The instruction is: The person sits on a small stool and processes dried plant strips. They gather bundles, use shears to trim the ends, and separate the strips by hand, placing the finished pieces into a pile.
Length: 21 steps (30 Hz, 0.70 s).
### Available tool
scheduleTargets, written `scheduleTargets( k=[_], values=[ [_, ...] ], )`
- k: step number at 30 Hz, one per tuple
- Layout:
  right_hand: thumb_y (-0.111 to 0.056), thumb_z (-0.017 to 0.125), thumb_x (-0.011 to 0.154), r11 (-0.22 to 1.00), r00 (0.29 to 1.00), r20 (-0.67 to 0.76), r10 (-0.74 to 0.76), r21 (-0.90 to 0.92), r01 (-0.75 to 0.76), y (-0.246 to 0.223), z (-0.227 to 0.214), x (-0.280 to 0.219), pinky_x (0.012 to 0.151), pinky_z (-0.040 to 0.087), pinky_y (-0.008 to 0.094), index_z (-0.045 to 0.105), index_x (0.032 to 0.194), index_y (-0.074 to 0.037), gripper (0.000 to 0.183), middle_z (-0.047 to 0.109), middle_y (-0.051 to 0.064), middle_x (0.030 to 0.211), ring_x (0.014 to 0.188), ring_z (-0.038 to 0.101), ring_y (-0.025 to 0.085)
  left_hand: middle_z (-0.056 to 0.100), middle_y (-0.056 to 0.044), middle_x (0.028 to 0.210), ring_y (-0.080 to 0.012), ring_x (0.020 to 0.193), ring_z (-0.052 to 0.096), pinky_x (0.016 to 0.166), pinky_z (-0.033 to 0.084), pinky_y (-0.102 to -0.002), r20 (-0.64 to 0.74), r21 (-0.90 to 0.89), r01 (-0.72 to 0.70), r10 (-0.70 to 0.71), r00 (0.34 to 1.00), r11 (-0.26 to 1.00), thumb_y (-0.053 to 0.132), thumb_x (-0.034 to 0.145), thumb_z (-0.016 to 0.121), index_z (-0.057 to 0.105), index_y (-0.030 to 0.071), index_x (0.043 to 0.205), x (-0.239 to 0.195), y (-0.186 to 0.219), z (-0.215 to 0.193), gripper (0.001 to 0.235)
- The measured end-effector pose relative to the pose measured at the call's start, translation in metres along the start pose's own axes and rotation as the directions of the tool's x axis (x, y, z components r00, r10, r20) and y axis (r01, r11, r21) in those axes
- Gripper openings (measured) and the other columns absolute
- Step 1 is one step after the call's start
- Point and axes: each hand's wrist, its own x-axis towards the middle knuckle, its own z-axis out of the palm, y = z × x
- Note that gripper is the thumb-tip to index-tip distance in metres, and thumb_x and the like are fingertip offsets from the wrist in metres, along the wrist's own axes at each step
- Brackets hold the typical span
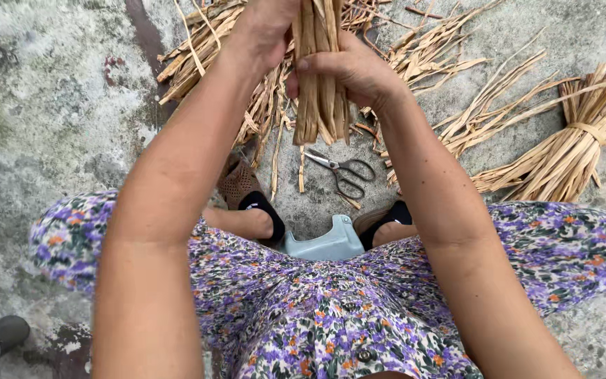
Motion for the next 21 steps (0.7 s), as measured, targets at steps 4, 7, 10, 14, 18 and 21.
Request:
scheduleTargets(
  k=[4,7,10,14,18,21],
  values=[
    [-0.024,0.074,0.093,0.997,0.994,0.096,-0.046,0.071,0.039,0.018,0.016,-0.007,0.091,0.066,0.048,0.048,0.129,0.008,0.055,0.069,0.022,0.106,0.097,0.075,0.032,0.072,-0.013,0.091,-0.0239,0.083,0.079,0.077,0.069,-0.041,0.069,0.049,0.12,-0.123,0.99,0.992,0.016,0.09,0.077,0.061,0.005,0.106,-0.031,0.024,0.017,0.025],
    [-0.049,0.07,0.095,0.971,0.961,0.235,-0.148,0.218,0.096,0.078,0.002,-0.015,0.107,0.061,0.047,0.051,0.139,0.003,0.071,0.065,0.021,0.127,0.116,0.071,0.029,0.072,-0.014,0.089,-0.0251,0.079,0.079,0.075,0.068,-0.04,0.0,0.053,0.184,-0.184,0.983,0.982,0.011,0.09,0.074,0.058,0.005,0.109,-0.05,0.041,0.017,0.025],
    [-0.055,0.063,0.095,0.992,0.976,-0.199,0.088,0.102,-0.069,0.17,-0.017,-0.027,0.107,0.053,0.04,0.056,0.139,-0.001,0.07,0.064,0.021,0.131,0.116,0.066,0.025,0.072,-0.015,0.094,-0.0259,0.082,0.078,0.079,0.068,-0.04,0.013,-0.035,0.192,-0.192,0.981,0.981,0.009,0.093,0.073,0.058,0.001,0.114,-0.057,0.066,-0.004,0.027],
    [-0.035,0.072,0.093,0.703,0.772,-0.633,0.055,-0.525,-0.48,0.27,-0.029,-0.063,0.067,0.055,0.031,0.075,0.1,-0.008,0.028,0.075,0.007,0.085,0.072,0.068,0.013,0.073,-0.018,0.101,-0.0283,0.09,0.078,0.084,0.07,-0.043,0.009,-0.151,0.085,-0.084,0.996,0.985,0.006,0.1,0.073,0.059,-0.004,0.117,-0.053,0.069,-0.034,0.024],
    [-0.025,0.061,0.104,0.932,0.655,-0.735,-0.176,-0.338,-0.129,0.234,-0.016,-0.038,0.056,0.051,0.025,0.067,0.099,-0.008,0.018,0.067,0.004,0.086,0.068,0.057,0.011,0.075,-0.013,0.094,-0.0263,0.083,0.079,0.079,0.072,-0.041,-0.083,-0.111,0.02,-0.03,0.996,0.994,0.011,0.098,0.074,0.062,0.002,0.111,-0.032,0.051,-0.047,0.02],
    [-0.015,0.063,0.107,0.757,0.572,-0.518,-0.636,-0.563,0.332,0.157,0.02,-0.04,0.067,0.057,0.023,0.066,0.109,-0.01,0.006,0.066,0.002,0.094,0.08,0.061,0.009,0.075,-0.012,0.093,-0.0255,0.083,0.079,0.074,0.071,-0.041,-0.153,-0.057,-0.001,-0.008,0.988,0.998,0.01,0.096,0.079,0.065,-0.002,0.109,-0.018,0.035,-0.051,0.023]
  ],
)
